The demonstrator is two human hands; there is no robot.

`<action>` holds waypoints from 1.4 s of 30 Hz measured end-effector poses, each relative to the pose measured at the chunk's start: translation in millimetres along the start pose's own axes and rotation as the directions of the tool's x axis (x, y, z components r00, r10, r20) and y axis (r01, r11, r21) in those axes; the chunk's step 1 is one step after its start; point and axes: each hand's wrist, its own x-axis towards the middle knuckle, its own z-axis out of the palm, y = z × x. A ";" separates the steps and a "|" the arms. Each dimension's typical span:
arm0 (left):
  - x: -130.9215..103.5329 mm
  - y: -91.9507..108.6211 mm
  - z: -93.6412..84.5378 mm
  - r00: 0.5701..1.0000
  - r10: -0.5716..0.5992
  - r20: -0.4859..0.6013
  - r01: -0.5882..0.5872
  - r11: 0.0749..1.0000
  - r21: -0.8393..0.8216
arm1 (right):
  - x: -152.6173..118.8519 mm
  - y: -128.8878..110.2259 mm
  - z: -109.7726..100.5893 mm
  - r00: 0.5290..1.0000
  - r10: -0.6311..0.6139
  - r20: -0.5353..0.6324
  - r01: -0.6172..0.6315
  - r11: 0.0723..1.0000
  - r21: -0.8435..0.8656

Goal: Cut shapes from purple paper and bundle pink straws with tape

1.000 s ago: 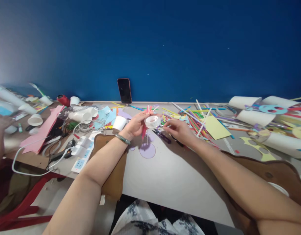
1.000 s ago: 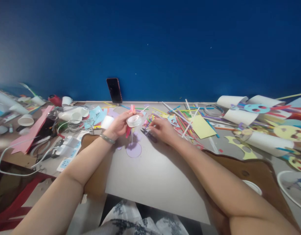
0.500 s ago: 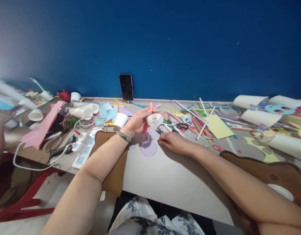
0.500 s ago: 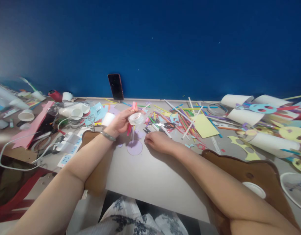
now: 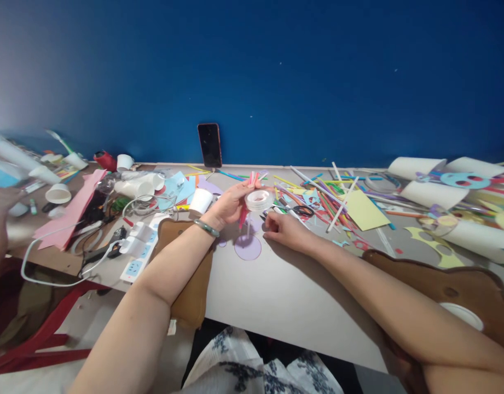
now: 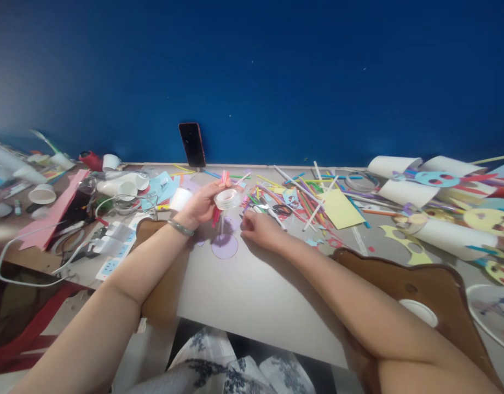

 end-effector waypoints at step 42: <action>3.2 -4.3 -3.8 1.000 -0.021 -0.009 0.021 1.000 -0.013 | -96.5 -74.2 -54.3 0.288 -0.599 0.748 0.524 0.752 0.401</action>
